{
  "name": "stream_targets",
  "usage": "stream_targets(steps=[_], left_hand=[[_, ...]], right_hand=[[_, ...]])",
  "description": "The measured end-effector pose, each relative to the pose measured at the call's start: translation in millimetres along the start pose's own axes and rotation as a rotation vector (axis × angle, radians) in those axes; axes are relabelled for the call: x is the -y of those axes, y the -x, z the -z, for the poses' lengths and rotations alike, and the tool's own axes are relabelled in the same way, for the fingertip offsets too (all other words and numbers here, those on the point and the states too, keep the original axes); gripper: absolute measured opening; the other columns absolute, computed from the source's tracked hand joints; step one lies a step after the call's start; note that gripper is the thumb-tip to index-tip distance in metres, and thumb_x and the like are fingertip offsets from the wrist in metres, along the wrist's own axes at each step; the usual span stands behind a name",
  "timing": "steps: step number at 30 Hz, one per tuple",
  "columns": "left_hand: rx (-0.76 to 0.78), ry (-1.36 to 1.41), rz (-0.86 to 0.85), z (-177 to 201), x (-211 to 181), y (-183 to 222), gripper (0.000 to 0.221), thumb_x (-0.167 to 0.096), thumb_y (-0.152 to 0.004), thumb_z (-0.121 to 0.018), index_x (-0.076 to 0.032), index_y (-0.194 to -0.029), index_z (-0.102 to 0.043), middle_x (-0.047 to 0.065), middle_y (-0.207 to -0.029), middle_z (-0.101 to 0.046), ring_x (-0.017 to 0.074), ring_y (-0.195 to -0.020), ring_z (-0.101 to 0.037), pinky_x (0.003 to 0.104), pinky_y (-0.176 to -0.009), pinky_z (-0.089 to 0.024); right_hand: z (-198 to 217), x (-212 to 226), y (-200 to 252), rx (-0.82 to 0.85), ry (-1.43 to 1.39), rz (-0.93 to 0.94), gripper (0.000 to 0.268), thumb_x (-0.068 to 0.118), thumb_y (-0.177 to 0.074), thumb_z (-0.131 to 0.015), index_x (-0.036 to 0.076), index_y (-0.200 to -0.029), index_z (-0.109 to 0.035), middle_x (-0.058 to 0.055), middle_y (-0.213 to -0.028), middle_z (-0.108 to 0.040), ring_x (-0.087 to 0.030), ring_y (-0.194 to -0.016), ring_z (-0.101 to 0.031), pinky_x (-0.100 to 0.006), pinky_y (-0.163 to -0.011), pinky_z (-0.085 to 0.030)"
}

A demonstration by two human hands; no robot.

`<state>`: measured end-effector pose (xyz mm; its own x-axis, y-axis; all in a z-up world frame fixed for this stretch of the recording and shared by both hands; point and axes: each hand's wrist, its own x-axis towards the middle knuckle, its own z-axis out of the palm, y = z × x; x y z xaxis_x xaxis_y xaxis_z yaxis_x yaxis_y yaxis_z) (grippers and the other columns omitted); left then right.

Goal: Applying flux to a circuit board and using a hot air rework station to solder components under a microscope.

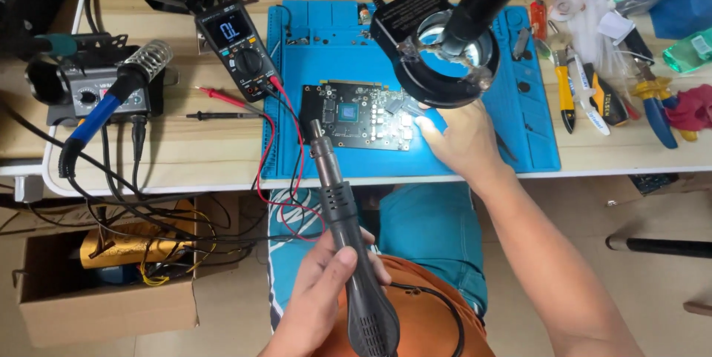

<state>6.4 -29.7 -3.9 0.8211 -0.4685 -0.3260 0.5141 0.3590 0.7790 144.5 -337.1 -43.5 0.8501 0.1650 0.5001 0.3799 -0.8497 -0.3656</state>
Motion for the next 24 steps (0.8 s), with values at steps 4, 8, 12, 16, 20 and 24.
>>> stream_targets(steps=[4,8,12,16,20,24], left_hand=[[0.027,-0.003,-0.015,2,0,0,0.051,-0.046,-0.102,-0.064,-0.002,-0.129,-0.067,0.022,-0.091,-0.081,0.0319,-0.085,-0.079,0.046,-0.073,-0.067],[0.023,0.022,-0.016,3,2,1,0.052,-0.045,-0.102,-0.064,-0.001,-0.13,-0.066,0.023,-0.09,-0.081,0.0312,-0.085,-0.078,0.044,-0.071,-0.065],[0.026,0.026,-0.013,4,2,3,0.051,-0.045,-0.102,-0.064,-0.003,-0.131,-0.066,0.023,-0.09,-0.081,0.031,-0.084,-0.078,0.044,-0.07,-0.065],[0.028,0.01,-0.035,3,1,5,0.051,-0.046,-0.102,-0.064,-0.003,-0.129,-0.065,0.022,-0.09,-0.081,0.03,-0.083,-0.077,0.043,-0.067,-0.064],[0.033,0.036,-0.023,5,3,5,0.051,-0.045,-0.102,-0.065,-0.002,-0.131,-0.064,0.023,-0.091,-0.08,0.031,-0.082,-0.077,0.044,-0.067,-0.065],[0.036,0.052,-0.027,8,4,6,0.052,-0.045,-0.102,-0.066,-0.002,-0.131,-0.064,0.024,-0.091,-0.08,0.0313,-0.082,-0.077,0.045,-0.068,-0.066]], right_hand=[[-5,0,3,0.007,0.011,-0.068,0.018,0.009,-0.097,-0.084,0.002,-0.113,-0.081,-0.016,-0.117,-0.081,-0.04,-0.116,-0.073,-0.054,-0.105,-0.056],[-5,5,6,-0.063,0.012,-0.046,0.015,0.007,-0.096,-0.085,0.003,-0.11,-0.082,-0.014,-0.116,-0.082,-0.038,-0.116,-0.074,-0.052,-0.104,-0.057],[-8,12,9,-0.143,0.029,-0.07,0.016,0.004,-0.095,-0.079,0.004,-0.11,-0.082,-0.013,-0.117,-0.082,-0.037,-0.115,-0.074,-0.05,-0.102,-0.057],[-8,18,2,-0.194,0.029,-0.032,0.021,0.001,-0.093,-0.079,-0.002,-0.113,-0.082,-0.017,-0.109,-0.081,-0.039,-0.105,-0.074,-0.049,-0.091,-0.06],[-12,21,-2,-0.214,0.081,-0.051,0.005,0.002,-0.09,-0.079,0.001,-0.094,-0.077,-0.012,-0.087,-0.072,-0.036,-0.09,-0.07,-0.049,-0.084,-0.058],[-12,28,-2,-0.191,0.045,-0.1,0.024,-0.002,-0.086,-0.076,-0.002,-0.108,-0.084,-0.014,-0.106,-0.082,-0.035,-0.105,-0.075,-0.049,-0.099,-0.061]])
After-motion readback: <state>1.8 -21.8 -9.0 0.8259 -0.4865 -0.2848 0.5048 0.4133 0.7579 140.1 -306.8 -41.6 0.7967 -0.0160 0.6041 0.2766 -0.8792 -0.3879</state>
